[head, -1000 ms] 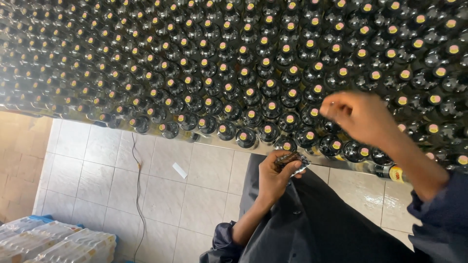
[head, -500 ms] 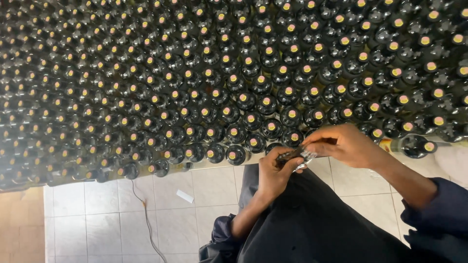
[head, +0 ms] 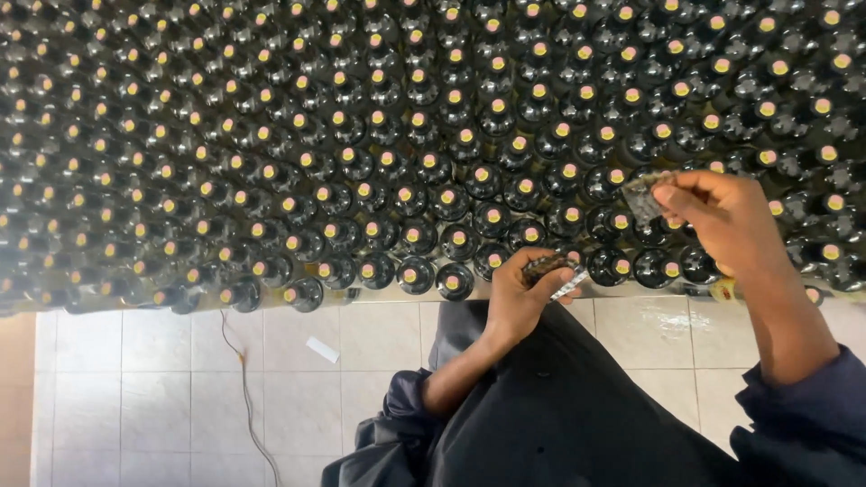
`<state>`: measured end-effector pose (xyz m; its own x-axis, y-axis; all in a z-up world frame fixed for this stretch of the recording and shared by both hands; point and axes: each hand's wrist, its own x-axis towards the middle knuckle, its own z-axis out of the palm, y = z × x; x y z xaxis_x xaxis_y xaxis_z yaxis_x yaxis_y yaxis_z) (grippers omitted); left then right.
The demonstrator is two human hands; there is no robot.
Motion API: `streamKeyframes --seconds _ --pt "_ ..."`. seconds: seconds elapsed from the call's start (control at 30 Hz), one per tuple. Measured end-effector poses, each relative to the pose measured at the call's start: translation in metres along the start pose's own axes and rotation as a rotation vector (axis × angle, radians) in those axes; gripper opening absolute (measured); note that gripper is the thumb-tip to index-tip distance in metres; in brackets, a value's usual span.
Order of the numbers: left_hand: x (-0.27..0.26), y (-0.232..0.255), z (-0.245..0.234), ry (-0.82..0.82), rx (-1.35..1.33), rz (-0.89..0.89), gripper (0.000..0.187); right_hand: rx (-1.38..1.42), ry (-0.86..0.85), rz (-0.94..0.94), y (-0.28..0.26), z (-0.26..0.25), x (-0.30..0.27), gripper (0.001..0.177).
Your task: The person stands in front of a large collection of dark bottles arranged on a table. They repeatedly pick up small, round stickers from their left hand and apply them to the necks of the bottles using their right hand.
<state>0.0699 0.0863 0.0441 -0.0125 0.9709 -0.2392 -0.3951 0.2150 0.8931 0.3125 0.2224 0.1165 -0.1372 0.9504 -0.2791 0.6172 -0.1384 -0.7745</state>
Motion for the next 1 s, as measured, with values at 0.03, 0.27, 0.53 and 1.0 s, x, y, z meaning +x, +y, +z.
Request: streamKeyframes --seconds 0.03,0.27,0.53,1.0 --pt "-0.002 -0.003 -0.002 -0.015 0.003 -0.003 0.032 0.003 0.014 0.006 -0.001 0.001 -0.005 0.027" --pt "0.020 -0.004 0.001 -0.010 -0.012 -0.113 0.051 -0.140 -0.122 -0.084 -0.013 0.037 -0.035 0.033" --pt "0.021 -0.001 -0.009 -0.104 0.082 0.032 0.032 -0.232 -0.105 -0.383 -0.010 0.040 -0.032 0.030" --pt "-0.002 0.009 -0.032 -0.061 0.119 -0.033 0.033 -0.488 0.240 -0.138 0.109 -0.016 0.128 0.048"
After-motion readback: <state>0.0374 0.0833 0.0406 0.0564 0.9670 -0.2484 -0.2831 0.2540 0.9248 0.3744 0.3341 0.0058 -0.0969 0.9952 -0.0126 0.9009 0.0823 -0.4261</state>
